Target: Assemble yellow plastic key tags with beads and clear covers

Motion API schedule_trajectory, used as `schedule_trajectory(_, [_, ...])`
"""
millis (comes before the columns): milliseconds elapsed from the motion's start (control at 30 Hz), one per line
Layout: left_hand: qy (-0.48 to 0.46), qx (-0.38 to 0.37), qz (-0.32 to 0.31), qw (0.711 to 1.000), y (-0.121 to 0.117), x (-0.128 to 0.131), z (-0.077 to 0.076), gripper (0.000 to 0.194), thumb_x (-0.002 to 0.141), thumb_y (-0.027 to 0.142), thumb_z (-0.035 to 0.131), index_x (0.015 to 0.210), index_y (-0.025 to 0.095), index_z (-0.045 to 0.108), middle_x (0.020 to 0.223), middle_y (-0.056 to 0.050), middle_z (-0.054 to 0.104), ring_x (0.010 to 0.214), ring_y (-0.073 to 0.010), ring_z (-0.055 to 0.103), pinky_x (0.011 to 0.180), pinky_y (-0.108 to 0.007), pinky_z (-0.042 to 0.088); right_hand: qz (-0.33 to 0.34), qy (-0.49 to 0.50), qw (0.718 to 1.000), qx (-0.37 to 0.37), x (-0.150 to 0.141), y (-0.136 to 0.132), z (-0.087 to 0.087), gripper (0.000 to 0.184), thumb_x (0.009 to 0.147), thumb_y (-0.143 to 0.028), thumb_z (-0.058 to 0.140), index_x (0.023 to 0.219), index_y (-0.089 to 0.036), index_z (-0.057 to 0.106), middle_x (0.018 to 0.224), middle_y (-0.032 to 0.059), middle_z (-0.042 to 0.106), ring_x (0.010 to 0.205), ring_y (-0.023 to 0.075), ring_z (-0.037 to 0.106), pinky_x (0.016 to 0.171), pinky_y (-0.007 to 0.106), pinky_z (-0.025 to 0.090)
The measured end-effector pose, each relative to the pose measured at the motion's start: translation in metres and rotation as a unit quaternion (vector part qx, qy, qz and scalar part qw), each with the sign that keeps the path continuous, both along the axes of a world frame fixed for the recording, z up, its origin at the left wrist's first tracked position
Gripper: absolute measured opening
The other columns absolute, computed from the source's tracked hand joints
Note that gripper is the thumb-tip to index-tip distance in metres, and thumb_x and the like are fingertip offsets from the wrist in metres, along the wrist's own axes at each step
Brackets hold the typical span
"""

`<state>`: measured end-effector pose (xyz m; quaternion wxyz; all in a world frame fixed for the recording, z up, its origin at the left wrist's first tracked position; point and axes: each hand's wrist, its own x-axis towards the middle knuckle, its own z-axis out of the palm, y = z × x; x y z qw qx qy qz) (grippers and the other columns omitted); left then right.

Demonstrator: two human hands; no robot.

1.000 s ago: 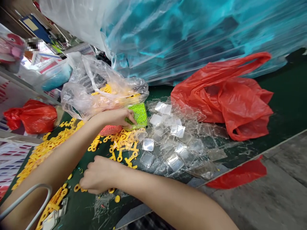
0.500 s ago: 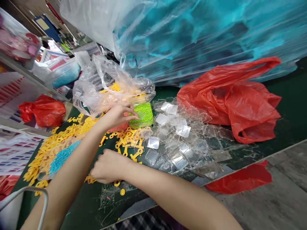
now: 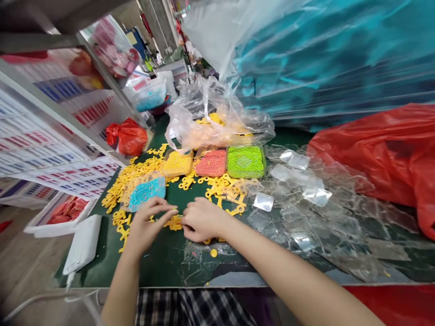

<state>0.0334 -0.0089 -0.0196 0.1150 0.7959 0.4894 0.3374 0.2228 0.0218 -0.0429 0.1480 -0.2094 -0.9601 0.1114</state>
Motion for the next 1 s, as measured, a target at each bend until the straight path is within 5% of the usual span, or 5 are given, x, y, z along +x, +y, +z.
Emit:
schedule_trajectory(100, [0.014,-0.061,-0.012,0.998,-0.012,-0.024,-0.026,0.029,0.090,0.044,0.059,0.084,0.021,0.076,0.078,-0.003,0.062,0.076,-0.0163,0.059,0.069,-0.028,0.047,0.019,0.006,0.999,-0.027,-0.001,-0.004,0.000,0.017,0.081,-0.028,0.058,0.083,-0.020,0.073,0.069,0.0017,0.067,0.070,0.0170,0.054,0.065,0.033,0.028])
schedule_trajectory(233, [0.022,-0.094,-0.025,0.995,-0.020,-0.033,-0.040,0.029,0.091,0.044,0.057,0.086,0.022,0.076,0.079,-0.004,0.063,0.078,-0.0170,0.058,0.070,-0.029,0.045,0.016,-0.006,0.999,-0.045,-0.001,-0.005,-0.001,0.022,0.080,-0.030,0.058,0.092,-0.020,0.074,0.068,0.0018,0.066,0.068,0.0173,0.053,0.065,0.033,0.026])
schedule_trajectory(1000, [-0.001,-0.077,-0.014,0.997,-0.022,-0.036,-0.047,0.024,0.091,0.042,0.057,0.096,0.028,0.077,0.081,-0.002,0.066,0.077,-0.0169,0.055,0.069,-0.030,0.042,-0.009,-0.025,0.999,-0.047,-0.004,-0.009,-0.008,0.026,0.084,-0.029,0.051,0.093,-0.020,0.074,0.066,0.0029,0.068,0.063,0.0168,0.054,0.064,0.034,0.023])
